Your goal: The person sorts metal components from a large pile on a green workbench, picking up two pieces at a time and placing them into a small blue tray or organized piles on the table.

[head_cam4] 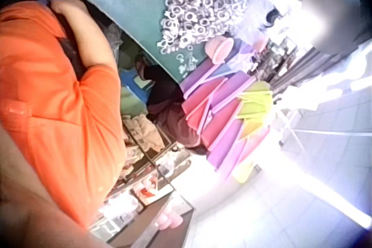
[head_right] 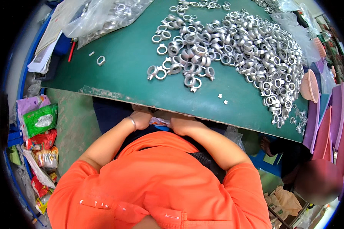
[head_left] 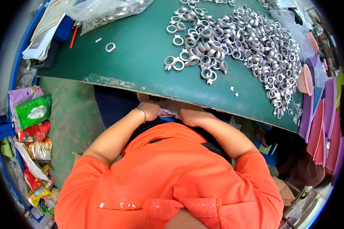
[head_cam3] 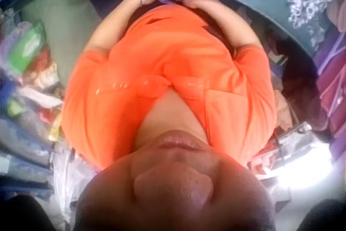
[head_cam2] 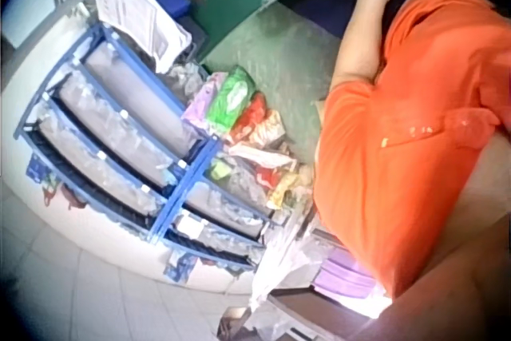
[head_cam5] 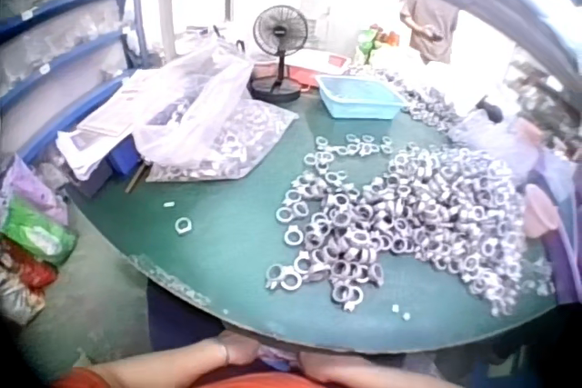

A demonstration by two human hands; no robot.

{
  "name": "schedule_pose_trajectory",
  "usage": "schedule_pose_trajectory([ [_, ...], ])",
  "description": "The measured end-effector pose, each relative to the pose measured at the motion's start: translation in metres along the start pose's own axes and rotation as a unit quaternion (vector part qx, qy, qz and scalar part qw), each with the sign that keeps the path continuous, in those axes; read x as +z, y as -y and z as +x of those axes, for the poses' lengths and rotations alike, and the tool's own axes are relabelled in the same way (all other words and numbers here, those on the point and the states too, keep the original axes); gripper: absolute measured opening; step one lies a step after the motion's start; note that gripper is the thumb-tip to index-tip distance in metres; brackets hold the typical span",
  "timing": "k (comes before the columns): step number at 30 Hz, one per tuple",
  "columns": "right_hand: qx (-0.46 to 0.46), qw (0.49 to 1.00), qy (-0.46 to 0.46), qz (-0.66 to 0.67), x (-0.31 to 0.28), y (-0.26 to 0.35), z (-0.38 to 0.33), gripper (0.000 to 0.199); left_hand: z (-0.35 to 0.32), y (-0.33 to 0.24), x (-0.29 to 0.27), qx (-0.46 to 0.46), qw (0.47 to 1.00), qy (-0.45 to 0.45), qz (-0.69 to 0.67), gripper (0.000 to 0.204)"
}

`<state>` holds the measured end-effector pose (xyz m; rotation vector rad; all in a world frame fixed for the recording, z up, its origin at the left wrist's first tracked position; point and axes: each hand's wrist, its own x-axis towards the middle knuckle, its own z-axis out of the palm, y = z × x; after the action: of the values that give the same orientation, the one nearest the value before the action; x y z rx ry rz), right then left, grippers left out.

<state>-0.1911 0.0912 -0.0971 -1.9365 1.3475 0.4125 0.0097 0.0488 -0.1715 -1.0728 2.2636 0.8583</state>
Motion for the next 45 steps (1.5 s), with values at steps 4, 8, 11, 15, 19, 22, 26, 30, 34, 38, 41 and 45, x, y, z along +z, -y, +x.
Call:
schedule_pose_trajectory([
  [4,-0.212,0.96,-0.152,0.101,-0.022,0.003,-0.07,0.022,-0.054,-0.025,-0.038,0.108,0.98,-0.142,-0.086,0.024],
  [8,-0.181,0.893,-0.393,0.126,-0.065,0.014,-0.102,0.011,-0.113,-0.066,-0.111,0.347,0.892,-0.146,-0.252,0.013],
  [11,-0.062,0.817,-0.565,0.096,-0.088,0.006,-0.076,0.015,-0.098,-0.088,-0.14,0.315,0.843,-0.375,-0.224,0.012],
  [15,0.014,0.827,-0.559,0.052,-0.091,0.002,-0.062,0.021,-0.076,-0.093,-0.161,0.175,0.797,-0.569,-0.104,0.034],
  [19,-0.06,0.81,-0.57,0.126,-0.081,-0.004,-0.061,0.018,-0.067,-0.075,-0.157,0.141,0.825,-0.531,-0.133,0.035],
  [22,-0.073,0.793,-0.578,0.18,-0.078,-0.003,-0.062,0.018,-0.066,-0.083,-0.159,0.163,0.79,-0.579,-0.118,0.032],
  [26,-0.089,0.778,-0.589,0.198,-0.078,-0.002,-0.067,0.019,-0.048,-0.089,-0.167,0.167,0.801,-0.565,-0.108,0.022],
  [30,-0.085,0.781,-0.596,0.164,-0.078,-0.003,-0.072,0.019,-0.052,-0.09,-0.164,0.209,0.806,-0.546,-0.092,0.016],
  [34,-0.06,0.79,-0.6,0.106,-0.077,-0.005,-0.075,0.019,-0.072,-0.088,-0.149,0.25,0.829,-0.496,-0.066,0.017],
  [38,-0.066,0.8,-0.579,0.144,-0.077,-0.003,-0.075,0.017,-0.077,-0.08,-0.145,0.255,0.823,-0.497,-0.103,0.017],
  [41,-0.031,0.821,-0.535,0.197,-0.076,0.001,-0.081,0.015,-0.08,-0.079,-0.14,0.234,0.807,-0.507,-0.193,0.016],
  [45,-0.009,0.838,-0.506,0.205,-0.077,0.006,-0.087,0.016,-0.084,-0.09,-0.134,0.194,0.82,-0.468,-0.265,0.018],
])
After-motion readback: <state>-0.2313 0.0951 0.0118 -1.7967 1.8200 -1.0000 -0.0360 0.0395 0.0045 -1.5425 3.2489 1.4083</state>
